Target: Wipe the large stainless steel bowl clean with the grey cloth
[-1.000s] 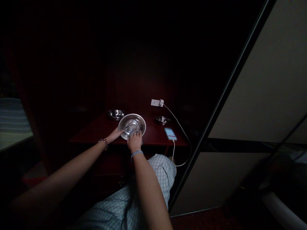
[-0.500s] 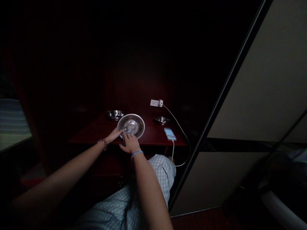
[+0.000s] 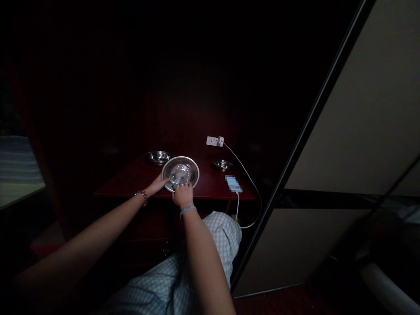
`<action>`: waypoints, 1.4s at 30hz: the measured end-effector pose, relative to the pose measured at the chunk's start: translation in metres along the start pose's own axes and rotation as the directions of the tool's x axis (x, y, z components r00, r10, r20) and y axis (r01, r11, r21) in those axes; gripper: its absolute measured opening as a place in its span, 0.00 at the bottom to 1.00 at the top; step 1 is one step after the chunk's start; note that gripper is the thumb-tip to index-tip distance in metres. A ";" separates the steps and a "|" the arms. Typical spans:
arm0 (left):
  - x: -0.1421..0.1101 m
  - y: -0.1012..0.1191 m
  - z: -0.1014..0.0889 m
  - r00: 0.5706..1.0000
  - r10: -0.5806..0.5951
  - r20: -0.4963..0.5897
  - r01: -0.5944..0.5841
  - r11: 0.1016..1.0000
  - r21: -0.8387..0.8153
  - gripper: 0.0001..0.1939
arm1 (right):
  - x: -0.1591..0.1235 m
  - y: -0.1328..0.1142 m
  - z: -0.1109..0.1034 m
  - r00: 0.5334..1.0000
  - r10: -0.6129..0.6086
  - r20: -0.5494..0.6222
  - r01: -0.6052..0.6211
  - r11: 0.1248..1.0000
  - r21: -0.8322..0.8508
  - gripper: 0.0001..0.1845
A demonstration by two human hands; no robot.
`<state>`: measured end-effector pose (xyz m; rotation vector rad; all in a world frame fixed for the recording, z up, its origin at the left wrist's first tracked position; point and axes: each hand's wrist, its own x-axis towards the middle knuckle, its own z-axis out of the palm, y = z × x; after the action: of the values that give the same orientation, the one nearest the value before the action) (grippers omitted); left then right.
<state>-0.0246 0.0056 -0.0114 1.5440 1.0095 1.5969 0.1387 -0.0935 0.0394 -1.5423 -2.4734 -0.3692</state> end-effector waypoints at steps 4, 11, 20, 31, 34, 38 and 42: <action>-0.003 0.008 0.003 1.000 -0.026 0.004 0.026 1.000 -0.010 0.30 | 0.001 0.002 0.005 0.995 0.086 -0.043 -0.086 0.996 -0.007 0.20; -0.007 0.018 0.006 0.996 -0.090 -0.005 0.090 0.996 0.005 0.31 | 0.002 0.001 0.014 0.983 0.162 -0.083 -0.161 0.987 0.020 0.27; -0.003 0.003 0.002 0.999 -0.040 0.023 0.041 0.999 -0.020 0.34 | 0.002 0.001 0.013 0.994 0.104 -0.042 -0.103 0.994 0.026 0.23; -0.009 0.014 0.002 0.997 0.004 0.078 -0.003 1.000 -0.014 0.39 | 0.001 -0.002 0.016 0.997 0.078 -0.030 -0.073 0.990 0.119 0.25; -0.010 0.015 0.003 0.996 -0.023 0.083 0.025 1.000 -0.016 0.40 | 0.000 -0.002 0.018 0.999 0.044 -0.022 -0.040 0.988 0.146 0.29; -0.010 0.016 0.004 0.997 -0.028 0.078 0.029 0.999 -0.022 0.39 | -0.001 -0.002 0.020 1.000 -0.001 -0.018 0.004 0.987 0.163 0.32; -0.010 0.016 0.003 0.996 0.016 0.088 -0.017 1.000 0.012 0.41 | -0.001 -0.002 0.021 0.999 -0.052 -0.009 0.053 0.982 0.183 0.34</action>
<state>-0.0200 -0.0104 -0.0021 1.6200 0.9633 1.5228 0.1368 -0.0887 0.0190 -1.4047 -2.4701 -0.1476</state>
